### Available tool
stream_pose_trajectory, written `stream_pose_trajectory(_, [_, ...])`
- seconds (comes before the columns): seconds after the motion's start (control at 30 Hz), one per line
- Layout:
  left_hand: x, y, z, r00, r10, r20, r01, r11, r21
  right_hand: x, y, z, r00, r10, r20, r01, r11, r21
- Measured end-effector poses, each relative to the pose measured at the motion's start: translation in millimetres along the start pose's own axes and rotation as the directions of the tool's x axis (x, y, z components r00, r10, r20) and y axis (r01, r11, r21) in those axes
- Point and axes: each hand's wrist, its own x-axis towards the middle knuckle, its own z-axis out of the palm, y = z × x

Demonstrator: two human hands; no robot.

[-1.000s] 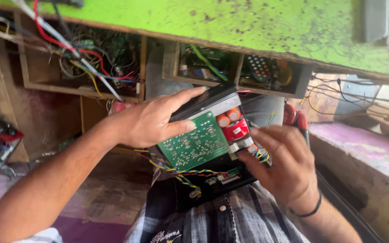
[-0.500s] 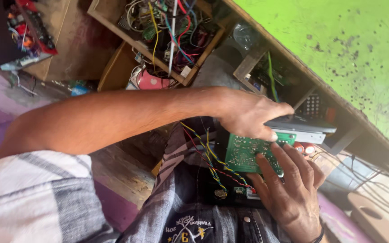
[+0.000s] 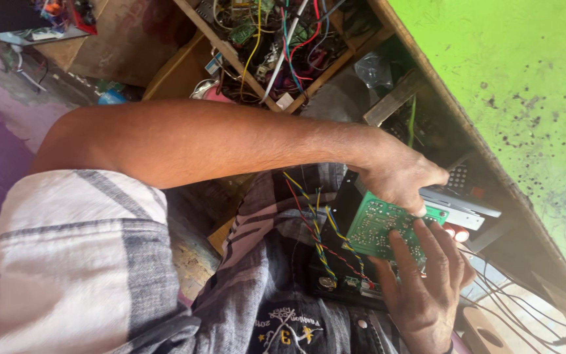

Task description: The person works on an amplifier chassis resting on their lap, fitting a black perforated panel onto the case and aligning it with the internal green circuit board. They remove and reposition a small red capacitor module, then use a screwdriver to fasten the panel and hold the closed case.

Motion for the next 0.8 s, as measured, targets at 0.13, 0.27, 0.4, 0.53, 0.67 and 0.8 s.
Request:
stream_pose_trajectory(0.13, [-3.5,-2.7,0.5,1.0,0.013,0.01,-0.013,1.0,0.0,2.9,-1.2,0.0,1.0,-0.012,-0.015,0.012,1.0,0.015])
stream_pose_trajectory(0.27, [-9.8,-0.5,0.8,1.0,-0.02,0.01,0.02,1.0,-0.019,5.7,-1.5,0.4,0.999,-0.013,-0.034,0.013,1.0,0.002])
stream_pose_trajectory(0.4, [-15.1,5.1,-0.8,0.997,-0.071,0.025,0.072,0.997,-0.039,8.1,-1.1,-1.9,1.0,-0.009,-0.018,0.009,1.0,0.006])
stream_pose_trajectory(0.53, [-21.6,10.2,-4.1,0.997,-0.071,0.009,0.071,0.997,-0.029,6.9,-0.1,-2.7,1.0,-0.005,-0.019,0.005,0.999,0.037])
stream_pose_trajectory(0.67, [-33.8,23.3,-4.3,0.998,-0.019,-0.066,0.014,0.997,-0.073,-5.0,5.7,-3.9,0.997,-0.01,-0.07,0.018,0.994,0.105])
stream_pose_trajectory(0.8, [-49.5,41.5,-7.5,0.995,-0.056,-0.083,0.056,0.998,-0.006,-21.8,26.2,-12.0,0.889,0.346,-0.301,-0.225,0.901,0.371])
